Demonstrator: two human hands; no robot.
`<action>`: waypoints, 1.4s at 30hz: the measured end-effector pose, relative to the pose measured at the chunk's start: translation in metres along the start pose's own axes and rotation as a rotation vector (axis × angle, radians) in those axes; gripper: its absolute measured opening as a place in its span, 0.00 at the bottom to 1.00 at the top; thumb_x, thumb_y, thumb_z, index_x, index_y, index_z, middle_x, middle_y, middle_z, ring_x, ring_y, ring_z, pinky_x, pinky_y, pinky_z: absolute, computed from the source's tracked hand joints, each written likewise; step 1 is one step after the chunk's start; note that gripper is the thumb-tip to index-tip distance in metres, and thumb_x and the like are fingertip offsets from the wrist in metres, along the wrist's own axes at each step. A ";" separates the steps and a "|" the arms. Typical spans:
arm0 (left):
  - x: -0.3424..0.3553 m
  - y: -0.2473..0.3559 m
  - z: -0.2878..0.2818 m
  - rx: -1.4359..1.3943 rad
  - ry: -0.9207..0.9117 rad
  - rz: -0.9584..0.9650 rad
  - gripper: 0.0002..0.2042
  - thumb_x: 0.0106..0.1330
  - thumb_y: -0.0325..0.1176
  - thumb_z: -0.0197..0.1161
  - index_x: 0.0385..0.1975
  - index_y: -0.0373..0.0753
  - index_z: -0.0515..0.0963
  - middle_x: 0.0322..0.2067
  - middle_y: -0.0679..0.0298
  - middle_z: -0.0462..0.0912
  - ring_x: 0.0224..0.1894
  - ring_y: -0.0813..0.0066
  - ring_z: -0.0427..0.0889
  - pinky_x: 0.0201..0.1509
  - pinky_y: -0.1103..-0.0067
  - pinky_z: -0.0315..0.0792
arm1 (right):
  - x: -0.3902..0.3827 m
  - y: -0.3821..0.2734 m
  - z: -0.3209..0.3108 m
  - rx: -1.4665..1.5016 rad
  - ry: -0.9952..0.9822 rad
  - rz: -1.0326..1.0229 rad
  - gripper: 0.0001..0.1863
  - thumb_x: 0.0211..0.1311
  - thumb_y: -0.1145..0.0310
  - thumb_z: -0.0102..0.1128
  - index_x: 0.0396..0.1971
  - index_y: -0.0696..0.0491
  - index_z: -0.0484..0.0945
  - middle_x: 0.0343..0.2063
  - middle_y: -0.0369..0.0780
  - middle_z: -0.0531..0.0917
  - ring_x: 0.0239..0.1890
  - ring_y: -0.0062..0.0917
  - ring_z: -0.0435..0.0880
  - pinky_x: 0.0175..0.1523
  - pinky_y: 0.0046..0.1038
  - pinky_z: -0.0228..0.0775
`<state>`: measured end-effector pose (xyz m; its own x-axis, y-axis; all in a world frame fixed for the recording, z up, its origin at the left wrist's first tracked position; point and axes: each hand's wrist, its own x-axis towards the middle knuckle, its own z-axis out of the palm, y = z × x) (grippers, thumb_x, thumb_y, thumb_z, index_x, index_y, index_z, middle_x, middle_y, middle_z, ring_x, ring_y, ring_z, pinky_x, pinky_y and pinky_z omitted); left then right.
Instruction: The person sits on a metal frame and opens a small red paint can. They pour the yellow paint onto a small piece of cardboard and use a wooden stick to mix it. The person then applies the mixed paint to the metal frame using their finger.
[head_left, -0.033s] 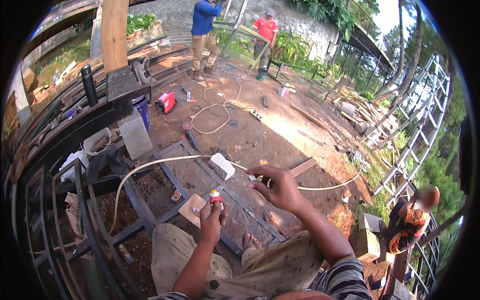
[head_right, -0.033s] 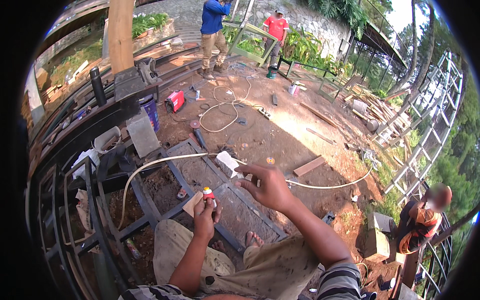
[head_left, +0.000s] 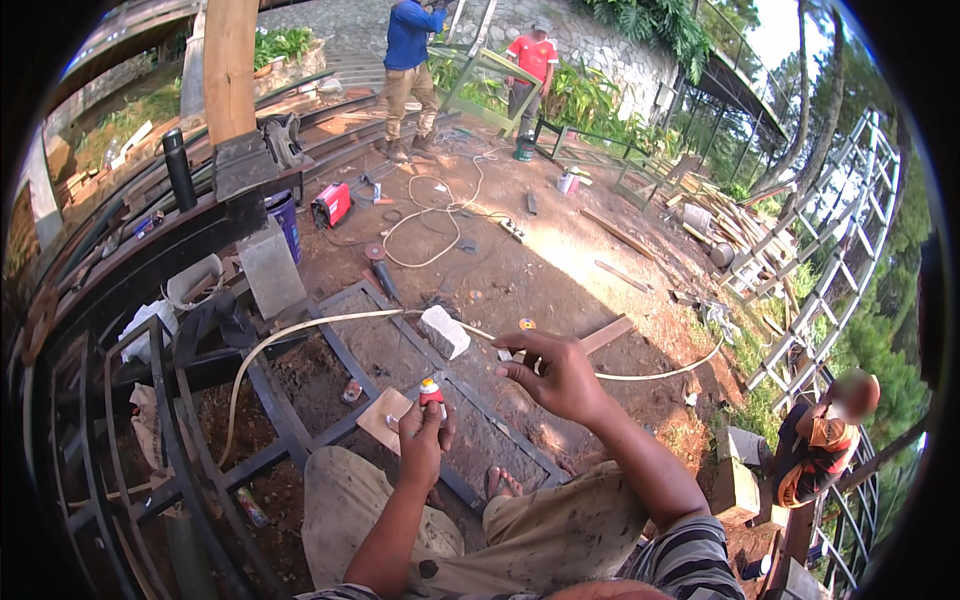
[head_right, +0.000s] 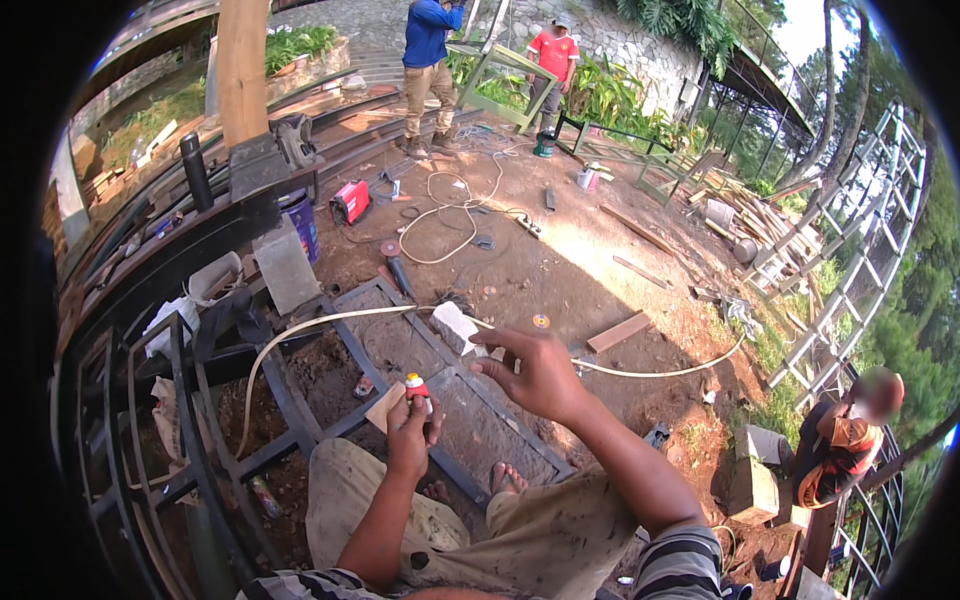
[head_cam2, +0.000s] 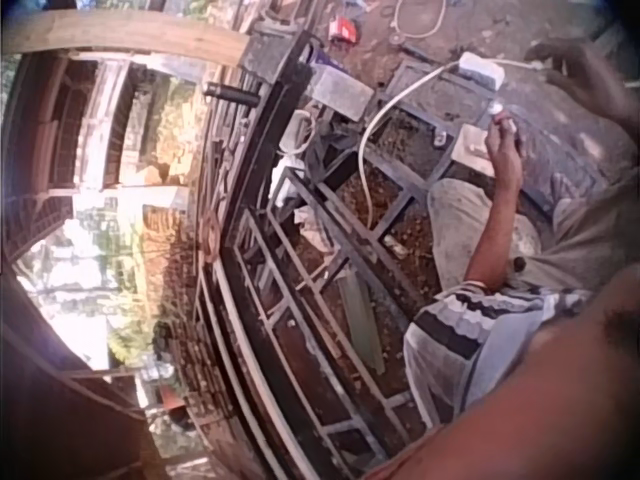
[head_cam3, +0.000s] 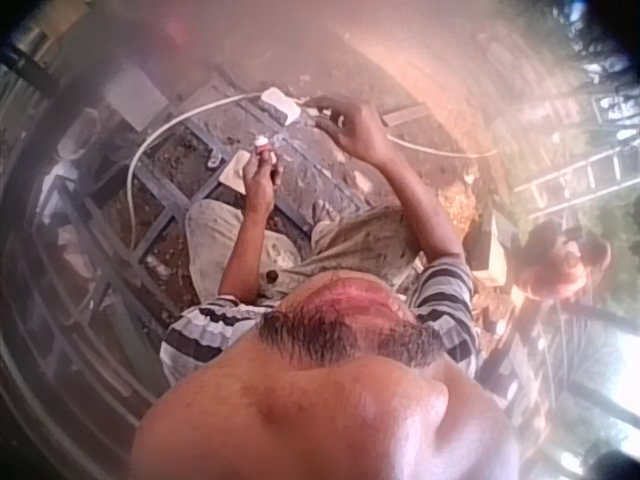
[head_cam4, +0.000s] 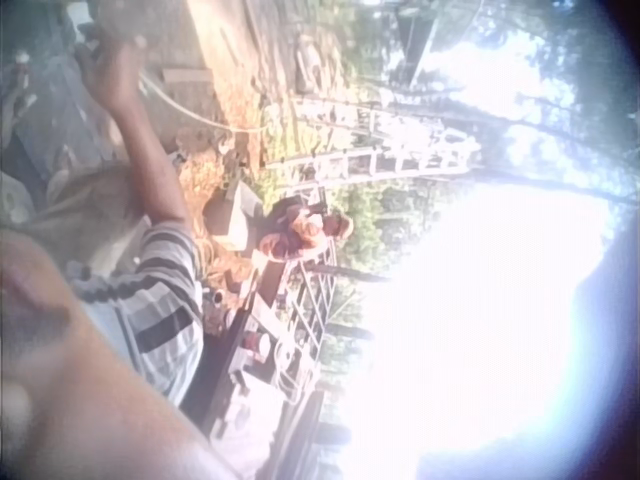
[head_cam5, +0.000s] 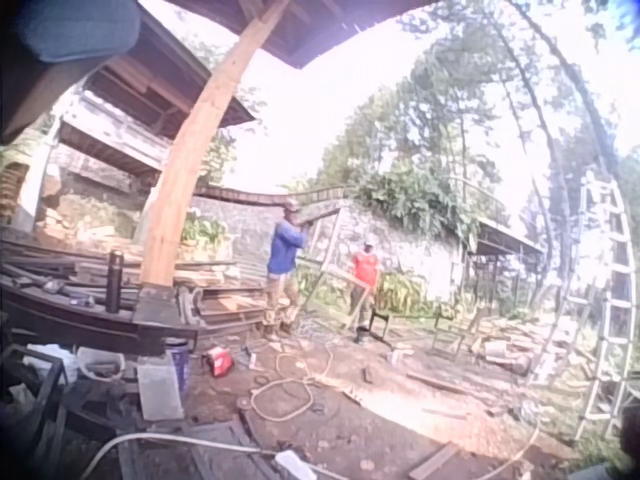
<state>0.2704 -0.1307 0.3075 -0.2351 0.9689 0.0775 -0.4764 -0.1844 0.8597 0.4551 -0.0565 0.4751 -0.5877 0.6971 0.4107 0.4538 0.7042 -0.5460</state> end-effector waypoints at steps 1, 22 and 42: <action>0.000 0.000 0.000 0.001 0.000 0.007 0.18 0.81 0.49 0.51 0.40 0.38 0.73 0.22 0.70 0.74 0.18 0.86 0.64 0.22 0.85 0.57 | 0.000 0.000 -0.001 -0.006 0.002 -0.005 0.17 0.63 0.67 0.73 0.51 0.55 0.83 0.38 0.42 0.88 0.27 0.23 0.81 0.35 0.29 0.75; -0.001 0.003 0.005 0.039 -0.030 0.007 0.18 0.81 0.48 0.52 0.54 0.38 0.72 0.28 0.68 0.78 0.25 0.83 0.74 0.27 0.85 0.66 | -0.004 0.009 0.003 -0.016 -0.004 -0.048 0.19 0.62 0.61 0.74 0.49 0.54 0.85 0.35 0.44 0.87 0.27 0.28 0.84 0.34 0.32 0.76; 0.001 -0.004 0.003 0.053 -0.027 0.046 0.18 0.82 0.47 0.48 0.50 0.37 0.73 0.37 0.60 0.84 0.38 0.73 0.86 0.36 0.79 0.81 | -0.003 0.006 0.006 -0.039 -0.016 -0.065 0.19 0.62 0.62 0.74 0.50 0.54 0.84 0.32 0.43 0.86 0.25 0.27 0.82 0.33 0.32 0.74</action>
<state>0.2746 -0.1287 0.3054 -0.2320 0.9639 0.1303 -0.4201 -0.2202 0.8804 0.4560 -0.0555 0.4663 -0.6271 0.6480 0.4323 0.4399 0.7526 -0.4900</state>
